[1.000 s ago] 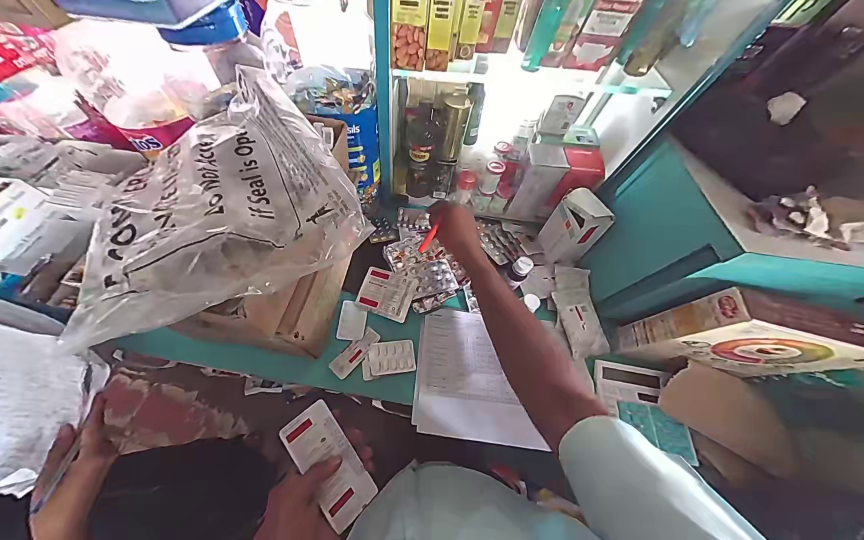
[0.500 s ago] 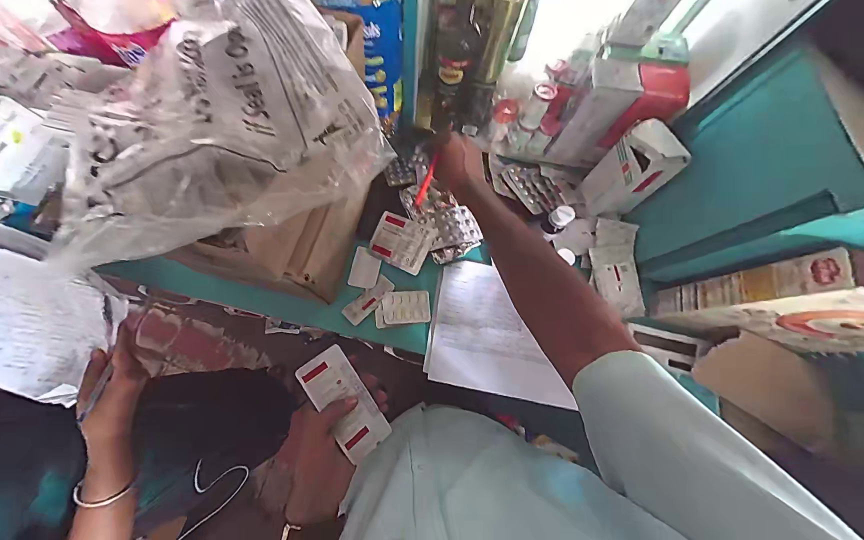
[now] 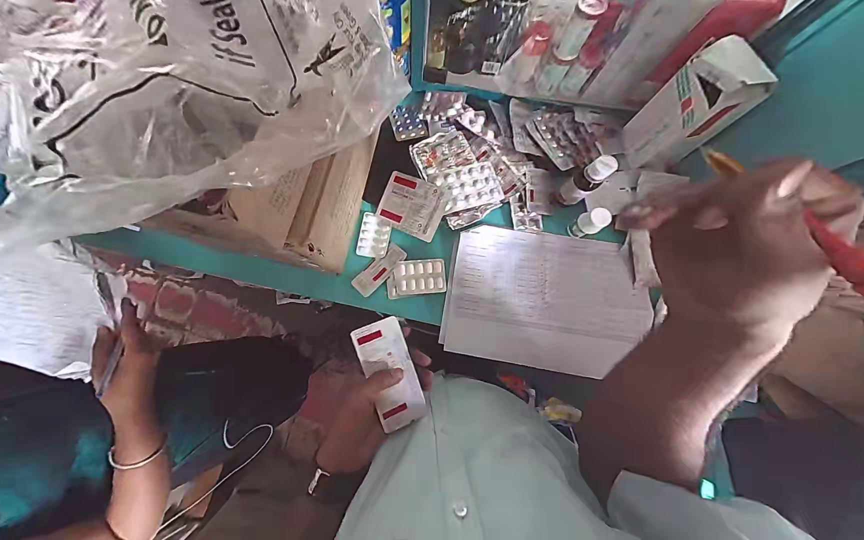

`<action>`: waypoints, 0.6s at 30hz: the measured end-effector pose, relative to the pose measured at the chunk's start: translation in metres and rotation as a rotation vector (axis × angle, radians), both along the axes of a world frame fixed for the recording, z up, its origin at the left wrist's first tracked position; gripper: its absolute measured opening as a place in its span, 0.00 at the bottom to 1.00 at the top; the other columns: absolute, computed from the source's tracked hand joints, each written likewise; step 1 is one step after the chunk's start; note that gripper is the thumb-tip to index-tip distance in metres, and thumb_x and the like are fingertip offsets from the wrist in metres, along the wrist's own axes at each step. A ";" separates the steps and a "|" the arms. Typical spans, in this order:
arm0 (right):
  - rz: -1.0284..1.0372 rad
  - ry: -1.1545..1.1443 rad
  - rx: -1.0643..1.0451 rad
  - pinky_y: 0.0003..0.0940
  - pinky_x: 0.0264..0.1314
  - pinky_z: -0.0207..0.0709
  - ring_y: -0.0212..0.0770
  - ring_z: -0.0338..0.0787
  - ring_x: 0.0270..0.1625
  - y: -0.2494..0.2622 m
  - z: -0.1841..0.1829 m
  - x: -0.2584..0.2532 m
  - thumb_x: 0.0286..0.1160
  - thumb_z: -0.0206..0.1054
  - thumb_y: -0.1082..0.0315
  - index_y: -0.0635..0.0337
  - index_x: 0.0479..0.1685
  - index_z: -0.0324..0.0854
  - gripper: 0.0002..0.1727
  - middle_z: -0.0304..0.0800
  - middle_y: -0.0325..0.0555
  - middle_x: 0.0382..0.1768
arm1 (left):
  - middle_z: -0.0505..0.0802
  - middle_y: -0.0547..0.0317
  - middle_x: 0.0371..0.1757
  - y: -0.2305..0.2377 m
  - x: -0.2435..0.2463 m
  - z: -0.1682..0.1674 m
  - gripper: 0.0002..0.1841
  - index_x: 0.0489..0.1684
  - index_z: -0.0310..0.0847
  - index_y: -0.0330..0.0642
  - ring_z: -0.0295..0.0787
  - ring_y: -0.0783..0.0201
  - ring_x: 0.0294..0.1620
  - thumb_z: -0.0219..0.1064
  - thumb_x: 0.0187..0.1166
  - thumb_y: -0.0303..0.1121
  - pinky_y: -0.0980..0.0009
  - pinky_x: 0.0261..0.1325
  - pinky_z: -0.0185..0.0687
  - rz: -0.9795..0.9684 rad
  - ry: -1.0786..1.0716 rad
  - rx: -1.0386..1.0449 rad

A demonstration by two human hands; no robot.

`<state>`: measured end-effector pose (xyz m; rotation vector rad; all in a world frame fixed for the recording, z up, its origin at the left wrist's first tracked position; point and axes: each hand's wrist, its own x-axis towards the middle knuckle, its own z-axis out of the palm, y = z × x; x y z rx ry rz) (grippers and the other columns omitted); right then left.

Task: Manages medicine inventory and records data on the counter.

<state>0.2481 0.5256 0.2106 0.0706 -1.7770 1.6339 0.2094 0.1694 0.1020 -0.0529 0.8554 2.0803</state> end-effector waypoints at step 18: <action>0.417 -0.467 0.248 0.29 0.68 0.83 0.30 0.90 0.63 -0.095 -0.056 0.041 0.77 0.74 0.59 0.60 0.67 0.86 0.22 0.93 0.44 0.62 | 0.97 0.53 0.47 0.016 -0.008 0.007 0.15 0.66 0.82 0.38 0.96 0.61 0.44 0.61 0.86 0.28 0.64 0.52 0.93 -0.343 0.505 -0.039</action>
